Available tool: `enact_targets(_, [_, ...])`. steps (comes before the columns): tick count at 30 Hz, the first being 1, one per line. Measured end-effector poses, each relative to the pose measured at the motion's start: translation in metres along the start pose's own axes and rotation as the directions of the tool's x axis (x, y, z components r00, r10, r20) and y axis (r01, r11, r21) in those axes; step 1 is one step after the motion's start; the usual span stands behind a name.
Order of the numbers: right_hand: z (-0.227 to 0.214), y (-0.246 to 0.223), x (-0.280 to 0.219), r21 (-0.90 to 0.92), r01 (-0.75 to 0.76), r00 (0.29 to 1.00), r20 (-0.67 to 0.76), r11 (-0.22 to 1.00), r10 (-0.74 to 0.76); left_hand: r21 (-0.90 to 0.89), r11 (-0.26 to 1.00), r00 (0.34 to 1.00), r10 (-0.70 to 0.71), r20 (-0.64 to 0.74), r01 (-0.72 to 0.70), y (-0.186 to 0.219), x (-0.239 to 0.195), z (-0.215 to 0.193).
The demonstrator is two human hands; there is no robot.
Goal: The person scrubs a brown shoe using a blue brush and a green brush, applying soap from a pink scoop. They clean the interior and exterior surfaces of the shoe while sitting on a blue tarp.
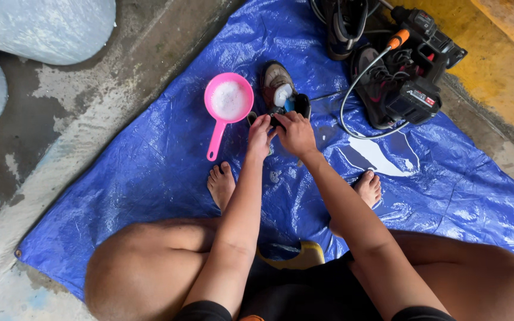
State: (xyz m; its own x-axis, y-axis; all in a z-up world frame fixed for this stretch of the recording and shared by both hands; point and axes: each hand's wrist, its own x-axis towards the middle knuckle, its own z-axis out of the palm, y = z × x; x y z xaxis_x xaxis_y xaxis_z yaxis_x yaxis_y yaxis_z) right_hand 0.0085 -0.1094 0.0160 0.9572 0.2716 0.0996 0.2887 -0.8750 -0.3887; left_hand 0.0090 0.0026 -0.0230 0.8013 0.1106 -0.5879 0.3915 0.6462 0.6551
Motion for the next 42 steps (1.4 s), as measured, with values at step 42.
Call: enact_targets(42, [-0.013, -0.001, -0.016, -0.104, 0.172, 0.959, -0.208, 0.980, -0.191, 0.149, 0.980, 0.991, 0.129, 0.032, -0.133, 0.004, -0.018, 0.002])
